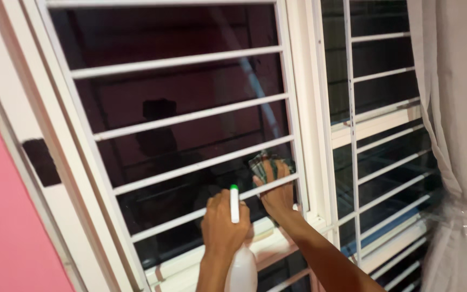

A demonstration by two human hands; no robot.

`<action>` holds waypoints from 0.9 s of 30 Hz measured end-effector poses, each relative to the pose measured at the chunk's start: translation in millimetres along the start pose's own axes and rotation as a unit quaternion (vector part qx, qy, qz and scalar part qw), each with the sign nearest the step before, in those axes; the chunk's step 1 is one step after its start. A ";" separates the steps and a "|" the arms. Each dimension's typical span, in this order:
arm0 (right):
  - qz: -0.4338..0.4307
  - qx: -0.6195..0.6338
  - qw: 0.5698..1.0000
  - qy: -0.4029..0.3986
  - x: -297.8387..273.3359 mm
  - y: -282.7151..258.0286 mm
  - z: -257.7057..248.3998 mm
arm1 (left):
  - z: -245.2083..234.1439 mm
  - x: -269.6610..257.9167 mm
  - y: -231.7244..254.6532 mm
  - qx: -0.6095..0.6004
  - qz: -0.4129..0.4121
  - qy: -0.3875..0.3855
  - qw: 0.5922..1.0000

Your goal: The person sprays a liquid from a bottle onto the glass panes of a window and wipes the surface with a cloth.

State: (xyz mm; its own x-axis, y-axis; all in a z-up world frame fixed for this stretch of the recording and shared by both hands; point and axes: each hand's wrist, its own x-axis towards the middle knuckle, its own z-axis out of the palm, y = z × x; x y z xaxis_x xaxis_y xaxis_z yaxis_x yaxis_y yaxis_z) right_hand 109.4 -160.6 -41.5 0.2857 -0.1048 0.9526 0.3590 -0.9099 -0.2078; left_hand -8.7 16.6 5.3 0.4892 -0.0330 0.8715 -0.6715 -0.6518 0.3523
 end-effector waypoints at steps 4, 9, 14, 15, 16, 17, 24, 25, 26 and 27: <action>-0.061 -0.006 0.997 -0.039 10.5 -9.0 14.0 | -1.7 0.8 3.2 -0.072 -0.054 0.000 0.996; -0.189 -0.020 0.973 -0.132 -24.9 21.7 -7.0 | 6.3 0.8 8.1 -0.080 -0.094 0.042 0.992; -0.001 0.028 1.000 -0.004 -4.9 20.2 13.3 | 5.4 0.6 10.6 -0.077 -0.115 0.035 0.990; 0.001 0.021 1.000 0.017 10.6 13.6 18.8 | 4.7 -1.0 11.4 -0.071 -0.129 0.028 0.989; 0.004 0.011 0.999 0.040 18.5 6.6 20.4 | 4.9 -2.0 12.0 -0.070 -0.117 0.030 0.990; -0.057 0.003 0.998 -0.004 14.8 -0.1 17.0 | 5.1 -3.0 12.4 -0.068 -0.104 0.031 0.992; -0.203 -0.037 0.973 -0.104 -29.8 20.8 -8.9 | 6.3 -5.6 9.0 -0.049 -0.087 0.048 0.994; -0.169 -0.068 0.977 -0.108 -36.7 26.1 -7.7 | 8.6 -7.5 8.3 -0.046 -0.091 0.046 0.994; -0.148 -0.071 0.983 -0.082 -38.4 28.2 -3.9 | 10.4 -6.4 6.8 -0.044 -0.096 0.046 0.993; -0.127 -0.075 0.987 -0.055 -34.5 28.7 0.4 | 11.3 -7.1 6.1 -0.041 -0.100 0.047 0.993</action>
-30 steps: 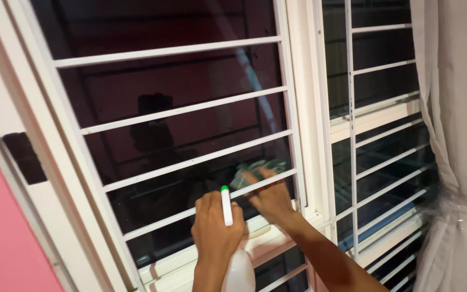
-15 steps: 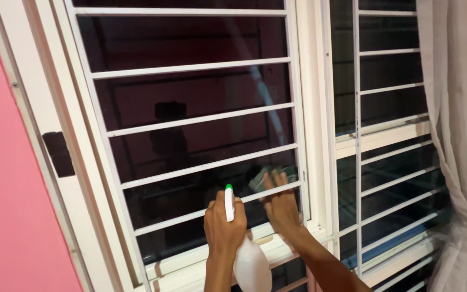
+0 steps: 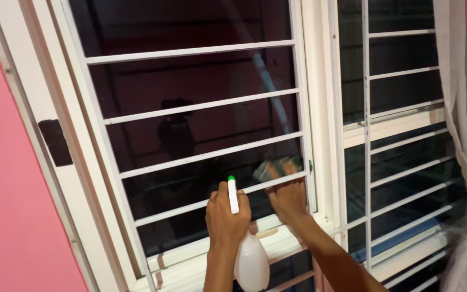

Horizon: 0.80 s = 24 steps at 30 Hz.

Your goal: The person sprays a liquid from a bottle onto the glass panes of a window and wipes the surface with a cloth.

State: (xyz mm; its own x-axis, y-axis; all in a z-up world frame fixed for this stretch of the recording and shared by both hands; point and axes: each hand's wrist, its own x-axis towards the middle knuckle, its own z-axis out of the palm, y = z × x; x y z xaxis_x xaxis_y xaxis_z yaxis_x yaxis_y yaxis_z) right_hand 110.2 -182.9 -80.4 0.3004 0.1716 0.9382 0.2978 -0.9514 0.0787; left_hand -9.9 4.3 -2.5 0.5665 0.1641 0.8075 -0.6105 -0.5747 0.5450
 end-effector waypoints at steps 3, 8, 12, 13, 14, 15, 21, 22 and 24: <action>0.066 -0.011 0.993 0.098 54.2 -6.1 12.2 | -1.0 0.9 3.4 0.004 -0.007 0.000 1.000; -0.081 0.124 0.988 0.039 46.4 -31.9 1.2 | 0.8 1.7 1.7 -0.039 0.042 0.013 0.998; -0.041 0.100 0.994 -0.032 18.4 -11.9 -13.7 | 5.7 -0.1 -0.6 -0.011 0.031 0.025 0.999; -0.001 0.097 0.995 -0.026 24.7 -5.0 -14.5 | 5.7 1.0 -0.6 -0.019 0.029 0.021 0.999; 0.028 0.092 0.995 0.037 37.3 -1.1 -11.8 | 5.6 1.1 0.0 -0.026 0.028 0.018 0.999; 0.063 0.086 0.990 0.098 49.8 -1.5 -6.6 | 5.1 -0.2 0.1 -0.032 0.025 0.009 0.999; -0.140 0.080 0.986 0.034 25.2 -21.5 2.8 | 0.9 0.8 0.7 -0.035 0.042 0.012 0.998; -0.205 0.092 0.974 0.017 13.4 -18.9 2.4 | 0.0 1.4 0.9 -0.029 0.024 0.006 0.999; -0.171 0.098 0.980 0.017 10.5 3.2 0.9 | 0.1 0.8 0.5 -0.017 -0.012 -0.011 1.000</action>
State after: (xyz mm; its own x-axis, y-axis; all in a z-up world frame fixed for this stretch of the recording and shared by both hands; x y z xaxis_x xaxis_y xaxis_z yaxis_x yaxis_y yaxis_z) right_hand 115.1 -184.0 -70.7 0.1243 0.4601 0.8791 0.5451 -0.7720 0.3270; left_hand -9.8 4.1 -1.6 0.5930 0.1603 0.7891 -0.6141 -0.5437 0.5720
